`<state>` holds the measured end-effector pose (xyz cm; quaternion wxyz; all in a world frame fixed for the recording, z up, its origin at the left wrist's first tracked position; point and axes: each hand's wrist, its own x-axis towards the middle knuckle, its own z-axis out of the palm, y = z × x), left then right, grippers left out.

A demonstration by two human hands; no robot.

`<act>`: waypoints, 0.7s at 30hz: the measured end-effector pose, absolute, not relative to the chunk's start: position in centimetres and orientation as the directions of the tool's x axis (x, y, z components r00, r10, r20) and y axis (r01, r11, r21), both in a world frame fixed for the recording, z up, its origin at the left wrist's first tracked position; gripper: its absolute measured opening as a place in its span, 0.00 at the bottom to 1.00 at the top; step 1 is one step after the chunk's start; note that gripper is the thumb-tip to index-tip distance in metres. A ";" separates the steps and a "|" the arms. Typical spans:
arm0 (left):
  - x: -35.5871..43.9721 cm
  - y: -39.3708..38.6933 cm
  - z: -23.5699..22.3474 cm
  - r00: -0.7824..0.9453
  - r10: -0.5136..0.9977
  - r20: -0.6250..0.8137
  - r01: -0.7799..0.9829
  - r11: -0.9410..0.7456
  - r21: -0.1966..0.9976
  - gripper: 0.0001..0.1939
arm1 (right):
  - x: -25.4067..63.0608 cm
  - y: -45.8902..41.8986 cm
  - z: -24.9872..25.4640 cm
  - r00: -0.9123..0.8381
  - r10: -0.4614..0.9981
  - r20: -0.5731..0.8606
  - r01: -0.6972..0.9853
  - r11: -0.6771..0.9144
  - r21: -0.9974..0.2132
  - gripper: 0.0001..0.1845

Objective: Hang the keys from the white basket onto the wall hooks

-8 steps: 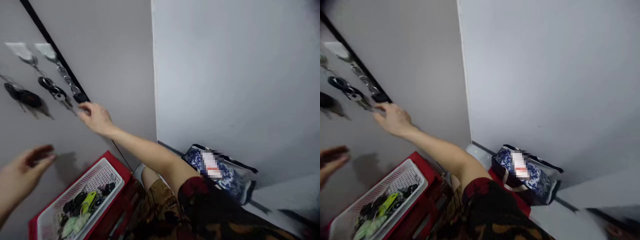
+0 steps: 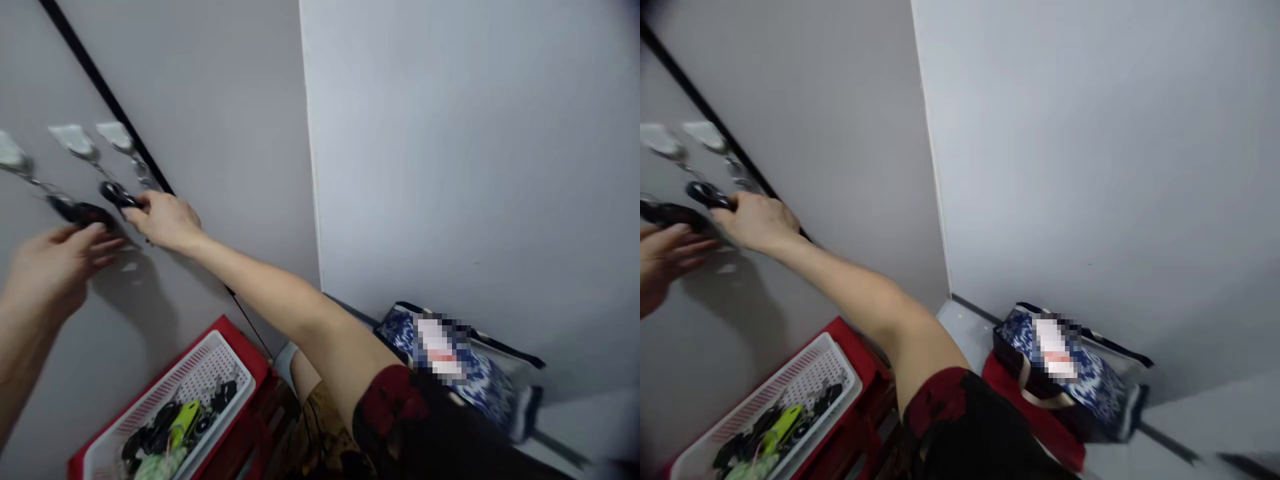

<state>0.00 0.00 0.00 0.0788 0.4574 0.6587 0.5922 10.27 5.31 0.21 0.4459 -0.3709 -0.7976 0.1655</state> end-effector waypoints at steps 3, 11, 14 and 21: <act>1.4 0.1 0.1 -0.599 0.736 0.315 0.270 -0.186 0.945 0.05 | 9.7 5.0 0.1 -0.395 0.686 0.611 0.435 0.726 -0.533 0.15; -0.2 -0.1 2.0 -0.623 0.673 0.399 0.257 -0.305 0.917 0.09 | 8.0 6.3 1.4 -0.253 0.728 0.637 0.280 0.686 -0.672 0.11; 0.2 0.1 3.0 -0.591 0.690 0.417 0.285 -0.304 0.909 0.10 | 7.7 6.4 2.2 -0.203 0.743 0.638 0.252 0.670 -0.699 0.10; 1.4 1.6 2.5 -0.581 0.612 0.537 0.626 -0.086 0.775 0.12 | 7.3 6.6 1.2 -0.064 0.796 0.602 0.121 0.605 -0.787 0.13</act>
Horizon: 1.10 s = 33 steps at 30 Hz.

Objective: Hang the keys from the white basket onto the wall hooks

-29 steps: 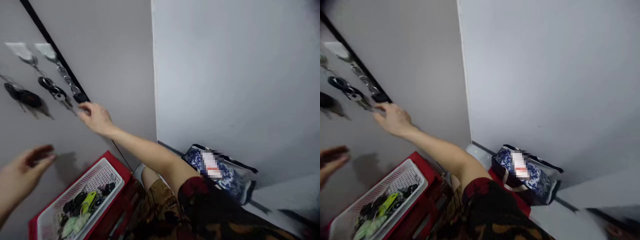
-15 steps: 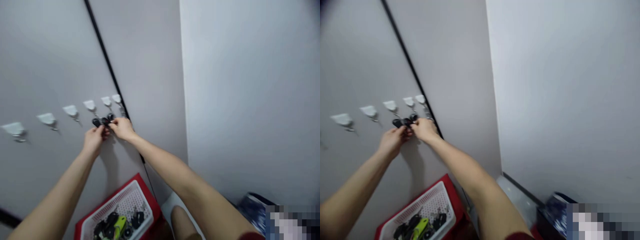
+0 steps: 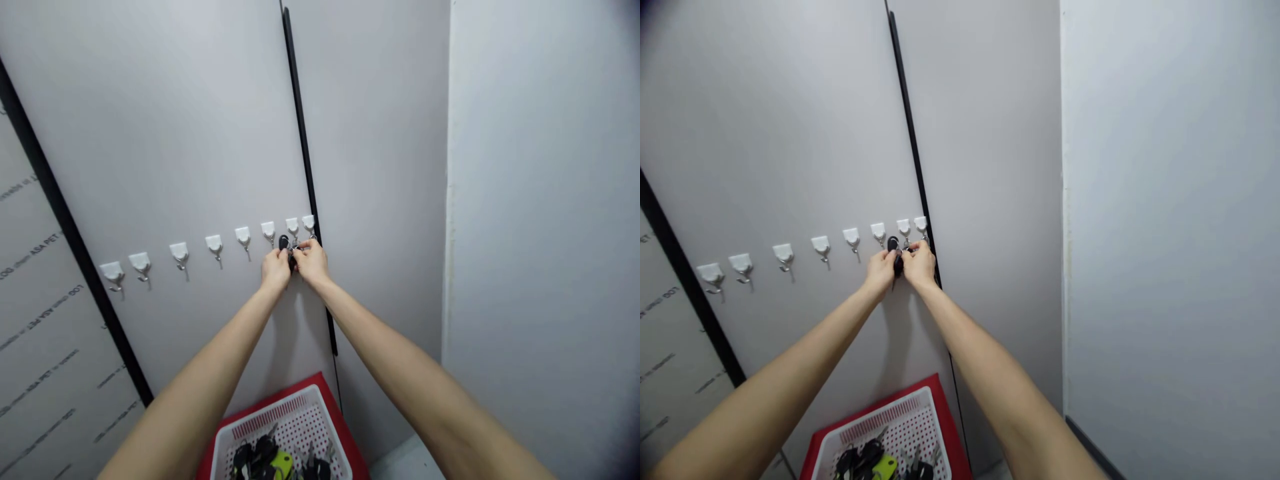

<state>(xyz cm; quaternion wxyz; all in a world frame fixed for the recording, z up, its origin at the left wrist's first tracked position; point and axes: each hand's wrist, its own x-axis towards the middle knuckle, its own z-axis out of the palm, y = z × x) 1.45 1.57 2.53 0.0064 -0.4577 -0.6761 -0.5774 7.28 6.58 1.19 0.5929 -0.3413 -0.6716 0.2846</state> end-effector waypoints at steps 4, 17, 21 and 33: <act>2.2 1.5 2.0 -0.545 0.560 0.624 0.786 0.082 0.613 0.14 | 7.1 6.6 0.8 -0.089 0.842 0.532 0.026 0.536 -0.844 0.21; 0.9 -0.4 3.7 -0.450 0.480 0.753 0.759 -0.239 0.606 0.14 | 8.6 7.2 5.3 -0.030 0.708 0.705 0.191 0.697 -0.692 0.12; -0.6 -2.7 1.5 -0.430 0.614 0.662 0.706 -0.228 0.670 0.14 | 8.9 6.3 5.7 -0.275 0.637 0.720 0.143 0.768 -0.625 0.12; -1.4 -9.9 -18.9 -0.360 0.922 0.144 0.723 0.178 0.667 0.15 | 8.7 -0.5 -15.6 -0.848 0.531 0.008 0.389 0.632 -0.670 0.10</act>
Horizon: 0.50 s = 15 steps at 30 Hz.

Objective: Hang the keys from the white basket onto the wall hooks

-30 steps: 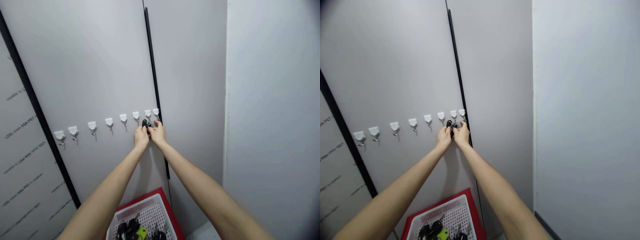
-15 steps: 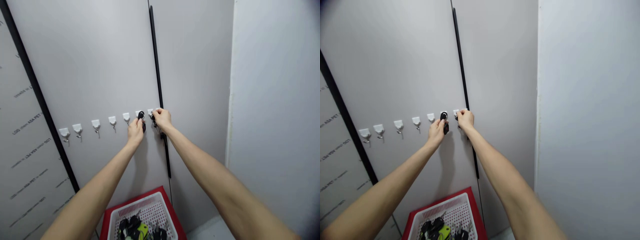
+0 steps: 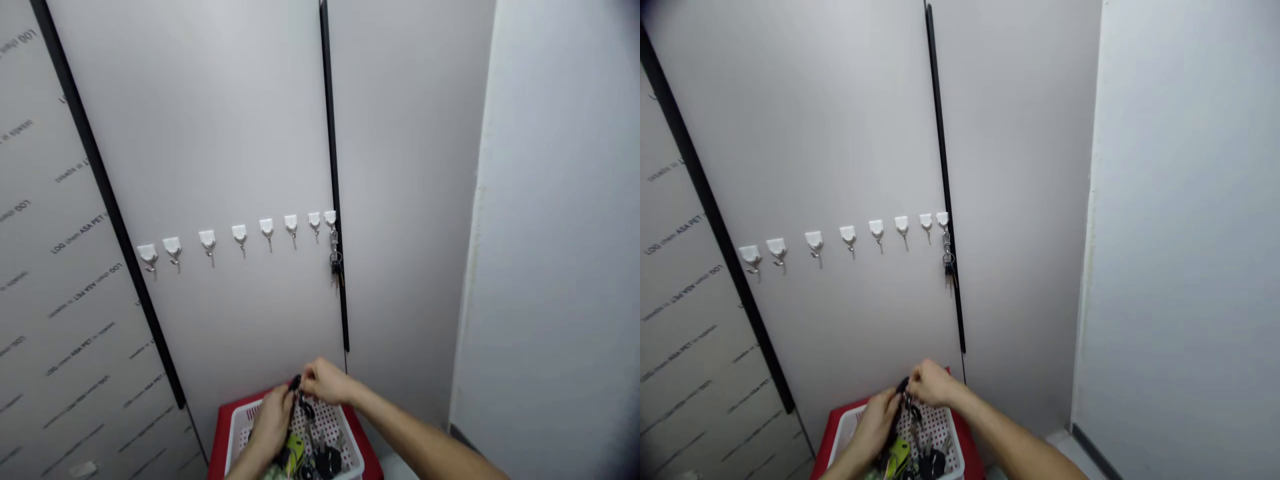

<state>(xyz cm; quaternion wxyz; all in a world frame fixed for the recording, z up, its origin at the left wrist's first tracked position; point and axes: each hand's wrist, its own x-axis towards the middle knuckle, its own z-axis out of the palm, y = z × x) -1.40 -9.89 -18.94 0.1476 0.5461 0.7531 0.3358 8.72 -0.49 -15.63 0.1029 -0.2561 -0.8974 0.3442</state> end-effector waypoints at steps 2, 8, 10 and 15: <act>-1.4 -10.6 -19.9 -0.369 0.922 0.113 0.743 0.220 0.631 0.15 | 8.9 -0.2 -15.7 -0.854 0.521 0.018 0.374 0.636 -0.675 0.10; -1.3 -11.9 -19.2 -0.440 0.893 0.096 0.732 0.294 0.614 0.13 | 10.9 4.8 -5.7 -0.288 0.788 0.545 0.269 0.612 -0.743 0.15; -1.1 -12.2 -19.3 -0.443 0.890 0.107 0.722 0.284 0.631 0.12 | 11.4 6.3 -2.1 -0.106 0.774 0.624 0.341 0.618 -0.708 0.18; -1.2 -13.0 -20.8 -0.451 0.877 0.167 0.717 0.244 0.653 0.12 | 10.8 7.4 1.7 -0.091 0.786 0.612 0.637 0.518 -0.571 0.15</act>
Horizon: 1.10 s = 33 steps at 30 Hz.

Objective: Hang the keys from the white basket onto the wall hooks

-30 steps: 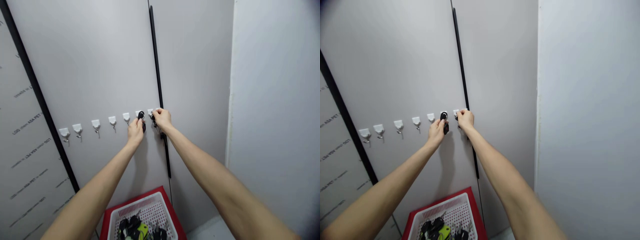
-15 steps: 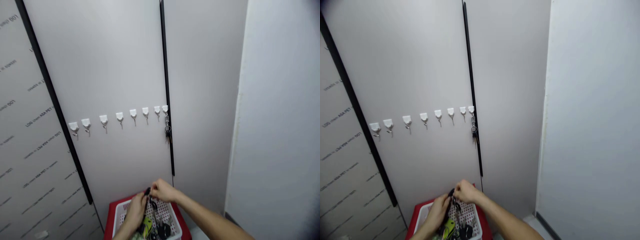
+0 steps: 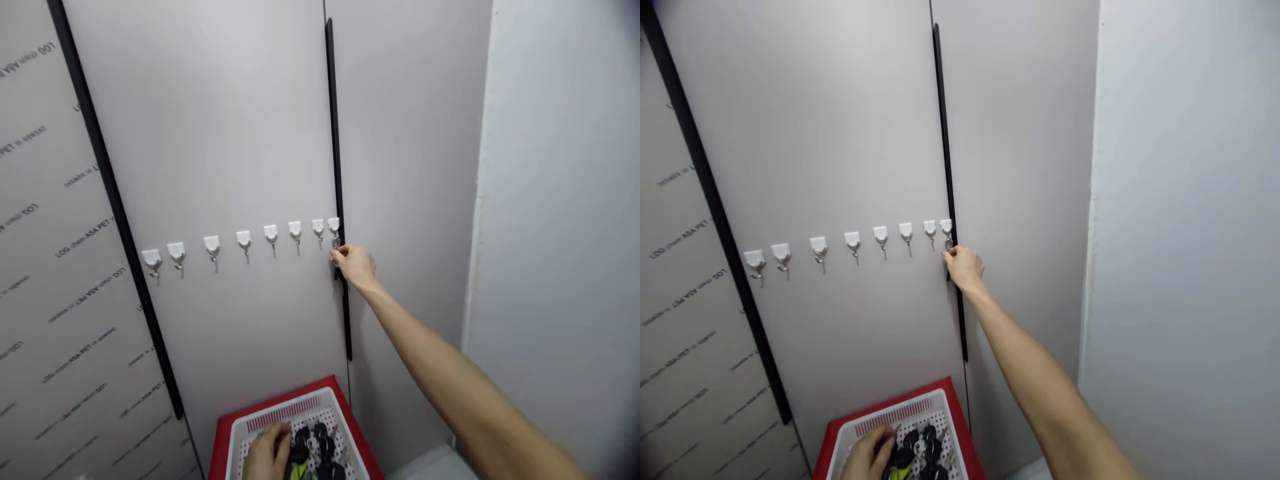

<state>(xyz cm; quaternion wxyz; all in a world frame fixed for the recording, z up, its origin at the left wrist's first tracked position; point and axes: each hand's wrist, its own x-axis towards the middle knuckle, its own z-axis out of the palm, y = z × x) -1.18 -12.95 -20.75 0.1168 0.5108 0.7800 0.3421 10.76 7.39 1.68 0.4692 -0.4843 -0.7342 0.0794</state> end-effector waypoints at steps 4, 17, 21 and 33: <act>-2.1 -13.6 -22.3 -0.462 0.864 0.202 0.717 0.229 0.659 0.11 | 10.2 7.0 1.3 -0.064 0.788 0.613 0.758 0.437 -0.483 0.16; -2.4 -14.6 -22.5 -0.500 0.846 0.186 0.653 0.228 0.722 0.11 | 11.0 7.1 3.7 0.037 0.728 0.684 0.514 0.574 -0.638 0.14; -2.2 -14.8 -22.0 -0.516 0.843 0.153 0.623 0.247 0.742 0.12 | 11.7 5.2 3.1 -0.130 0.711 0.691 0.407 0.674 -0.617 0.12; -2.7 -14.9 -22.7 -0.512 0.852 0.108 0.603 0.267 0.752 0.12 | 10.5 0.0 -15.9 -0.674 0.724 0.149 0.526 0.612 -0.591 0.08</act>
